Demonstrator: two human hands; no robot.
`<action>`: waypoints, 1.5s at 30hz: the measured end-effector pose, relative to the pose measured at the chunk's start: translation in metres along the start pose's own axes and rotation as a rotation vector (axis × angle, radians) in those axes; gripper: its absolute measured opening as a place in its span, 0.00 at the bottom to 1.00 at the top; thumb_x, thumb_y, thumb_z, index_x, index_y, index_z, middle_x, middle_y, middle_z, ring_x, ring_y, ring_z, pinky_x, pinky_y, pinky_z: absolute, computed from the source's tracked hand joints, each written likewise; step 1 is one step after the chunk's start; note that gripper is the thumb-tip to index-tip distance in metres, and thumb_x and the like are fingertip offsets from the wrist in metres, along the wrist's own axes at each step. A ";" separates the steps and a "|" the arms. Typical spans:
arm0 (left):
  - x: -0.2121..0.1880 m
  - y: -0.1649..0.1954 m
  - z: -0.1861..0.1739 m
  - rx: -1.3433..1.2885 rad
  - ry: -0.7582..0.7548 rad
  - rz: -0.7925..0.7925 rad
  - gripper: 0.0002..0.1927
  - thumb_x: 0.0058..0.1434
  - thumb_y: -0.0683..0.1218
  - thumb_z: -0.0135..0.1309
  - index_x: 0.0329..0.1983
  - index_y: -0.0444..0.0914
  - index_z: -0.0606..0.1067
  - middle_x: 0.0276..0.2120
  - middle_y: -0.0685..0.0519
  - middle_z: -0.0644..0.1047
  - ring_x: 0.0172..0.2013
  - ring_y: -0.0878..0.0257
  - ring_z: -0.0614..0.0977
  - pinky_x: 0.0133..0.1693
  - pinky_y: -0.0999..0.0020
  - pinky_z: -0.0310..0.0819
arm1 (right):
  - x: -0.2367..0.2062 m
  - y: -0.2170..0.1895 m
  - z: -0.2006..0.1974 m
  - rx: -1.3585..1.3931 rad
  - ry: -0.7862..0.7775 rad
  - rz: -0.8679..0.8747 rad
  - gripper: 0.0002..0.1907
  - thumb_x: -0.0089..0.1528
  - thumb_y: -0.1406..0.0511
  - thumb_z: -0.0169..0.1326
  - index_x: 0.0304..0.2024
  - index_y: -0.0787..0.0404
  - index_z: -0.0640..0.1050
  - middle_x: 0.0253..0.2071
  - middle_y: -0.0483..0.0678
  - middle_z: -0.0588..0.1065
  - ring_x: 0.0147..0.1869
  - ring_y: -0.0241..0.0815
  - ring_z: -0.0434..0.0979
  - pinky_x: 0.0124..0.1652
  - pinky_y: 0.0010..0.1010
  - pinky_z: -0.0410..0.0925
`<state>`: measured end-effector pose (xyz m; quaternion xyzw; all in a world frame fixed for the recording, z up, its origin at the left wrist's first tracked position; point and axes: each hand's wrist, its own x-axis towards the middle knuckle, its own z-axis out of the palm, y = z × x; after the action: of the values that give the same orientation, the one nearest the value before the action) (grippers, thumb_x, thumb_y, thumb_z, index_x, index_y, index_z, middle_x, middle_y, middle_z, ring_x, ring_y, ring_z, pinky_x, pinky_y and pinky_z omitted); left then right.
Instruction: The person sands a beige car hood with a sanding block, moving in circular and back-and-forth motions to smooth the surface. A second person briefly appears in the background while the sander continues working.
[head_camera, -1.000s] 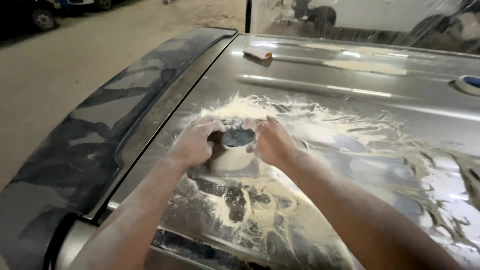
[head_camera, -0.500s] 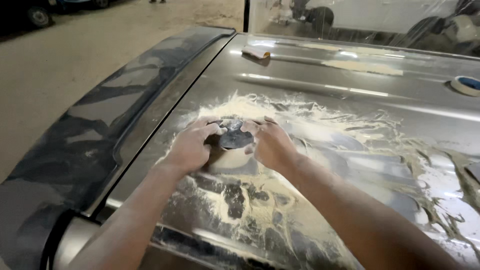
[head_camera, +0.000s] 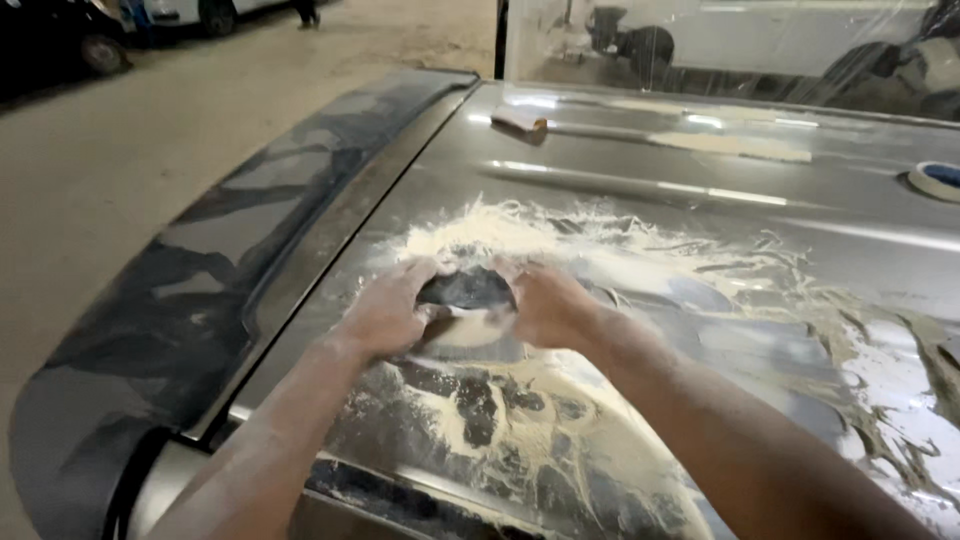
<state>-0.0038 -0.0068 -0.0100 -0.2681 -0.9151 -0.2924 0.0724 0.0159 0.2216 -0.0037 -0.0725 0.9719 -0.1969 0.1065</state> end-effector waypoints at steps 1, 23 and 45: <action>-0.001 0.005 -0.003 -0.006 0.000 0.003 0.22 0.56 0.40 0.57 0.55 0.41 0.73 0.51 0.46 0.77 0.51 0.48 0.79 0.55 0.54 0.70 | -0.005 -0.005 -0.002 -0.416 0.007 -0.133 0.34 0.67 0.61 0.52 0.73 0.46 0.55 0.58 0.61 0.69 0.29 0.35 0.74 0.27 0.26 0.72; -0.007 -0.007 0.010 0.024 -0.054 0.024 0.23 0.57 0.35 0.47 0.57 0.37 0.73 0.57 0.41 0.77 0.58 0.46 0.77 0.63 0.53 0.66 | -0.007 -0.011 0.011 -0.745 -0.057 -0.104 0.31 0.70 0.47 0.37 0.71 0.52 0.63 0.60 0.59 0.68 0.24 0.33 0.71 0.23 0.30 0.69; 0.009 -0.026 0.012 0.059 0.046 0.302 0.15 0.63 0.39 0.49 0.52 0.42 0.76 0.54 0.42 0.80 0.55 0.47 0.79 0.57 0.53 0.70 | -0.001 -0.010 0.032 -0.600 -0.072 0.027 0.31 0.73 0.47 0.39 0.52 0.66 0.79 0.30 0.50 0.77 0.22 0.34 0.64 0.28 0.30 0.73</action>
<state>-0.0244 -0.0137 -0.0300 -0.3937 -0.8707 -0.2570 0.1443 0.0257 0.2013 -0.0281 -0.0948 0.9832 0.1031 0.1173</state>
